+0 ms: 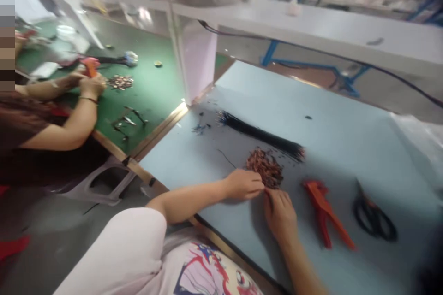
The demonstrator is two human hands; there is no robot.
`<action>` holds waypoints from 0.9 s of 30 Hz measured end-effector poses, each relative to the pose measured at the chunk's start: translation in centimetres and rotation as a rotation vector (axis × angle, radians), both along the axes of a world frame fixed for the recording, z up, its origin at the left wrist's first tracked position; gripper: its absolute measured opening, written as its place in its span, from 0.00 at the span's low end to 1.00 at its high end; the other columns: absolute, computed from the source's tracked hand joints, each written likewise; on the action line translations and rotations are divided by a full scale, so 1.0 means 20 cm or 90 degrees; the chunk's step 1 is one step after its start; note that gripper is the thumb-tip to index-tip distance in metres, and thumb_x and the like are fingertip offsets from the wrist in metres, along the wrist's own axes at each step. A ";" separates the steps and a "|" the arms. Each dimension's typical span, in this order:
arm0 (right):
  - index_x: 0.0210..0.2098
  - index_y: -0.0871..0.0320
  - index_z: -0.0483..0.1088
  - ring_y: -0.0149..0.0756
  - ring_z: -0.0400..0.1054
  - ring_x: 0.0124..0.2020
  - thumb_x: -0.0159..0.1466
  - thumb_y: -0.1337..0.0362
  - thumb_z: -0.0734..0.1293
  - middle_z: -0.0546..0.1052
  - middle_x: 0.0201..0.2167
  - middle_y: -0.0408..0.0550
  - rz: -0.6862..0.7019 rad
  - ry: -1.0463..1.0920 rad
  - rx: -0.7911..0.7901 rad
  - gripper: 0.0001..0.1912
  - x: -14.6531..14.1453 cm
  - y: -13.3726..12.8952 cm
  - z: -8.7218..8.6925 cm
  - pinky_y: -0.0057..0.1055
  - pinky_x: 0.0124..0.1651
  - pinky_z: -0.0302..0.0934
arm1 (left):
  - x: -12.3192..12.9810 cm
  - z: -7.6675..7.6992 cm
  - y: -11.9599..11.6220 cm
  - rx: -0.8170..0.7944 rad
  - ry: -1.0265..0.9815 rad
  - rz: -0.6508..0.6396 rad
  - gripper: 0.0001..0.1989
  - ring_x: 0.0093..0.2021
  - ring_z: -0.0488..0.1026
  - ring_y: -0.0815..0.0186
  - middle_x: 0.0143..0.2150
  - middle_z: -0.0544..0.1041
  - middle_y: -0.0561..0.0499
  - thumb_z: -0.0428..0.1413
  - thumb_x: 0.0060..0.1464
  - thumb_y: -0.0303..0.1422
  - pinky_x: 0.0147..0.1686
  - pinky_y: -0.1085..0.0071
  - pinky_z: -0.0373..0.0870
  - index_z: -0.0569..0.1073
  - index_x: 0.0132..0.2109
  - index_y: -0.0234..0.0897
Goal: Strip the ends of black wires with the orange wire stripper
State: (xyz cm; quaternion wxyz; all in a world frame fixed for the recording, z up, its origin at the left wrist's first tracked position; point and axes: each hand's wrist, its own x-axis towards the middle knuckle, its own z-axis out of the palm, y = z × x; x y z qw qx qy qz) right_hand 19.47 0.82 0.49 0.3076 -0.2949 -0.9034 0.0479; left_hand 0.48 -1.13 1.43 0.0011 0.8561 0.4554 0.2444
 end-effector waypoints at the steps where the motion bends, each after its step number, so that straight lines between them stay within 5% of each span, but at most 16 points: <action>1: 0.44 0.60 0.67 0.43 0.67 0.37 0.64 0.70 0.59 0.74 0.35 0.54 0.001 -0.002 0.015 0.10 0.01 0.02 -0.02 0.42 0.42 0.65 | 0.00 -0.01 0.00 -0.024 0.006 0.001 0.10 0.37 0.71 0.68 0.37 0.74 0.50 0.48 0.60 0.36 0.25 0.70 0.58 0.71 0.36 0.38; 16: 0.42 0.59 0.67 0.45 0.70 0.36 0.64 0.66 0.55 0.76 0.33 0.55 0.031 -0.056 0.102 0.11 0.03 0.05 -0.08 0.40 0.37 0.67 | 0.01 0.01 -0.02 -0.046 0.024 0.007 0.09 0.34 0.74 0.67 0.34 0.76 0.51 0.52 0.56 0.38 0.19 0.70 0.58 0.69 0.32 0.38; 27: 0.36 0.60 0.68 0.45 0.70 0.32 0.63 0.65 0.57 0.76 0.30 0.54 -0.017 -0.058 0.157 0.09 0.03 0.06 0.02 0.38 0.34 0.64 | 0.08 0.05 -0.02 -0.047 0.012 0.025 0.11 0.30 0.72 0.68 0.27 0.75 0.52 0.51 0.54 0.37 0.18 0.71 0.55 0.69 0.28 0.37</action>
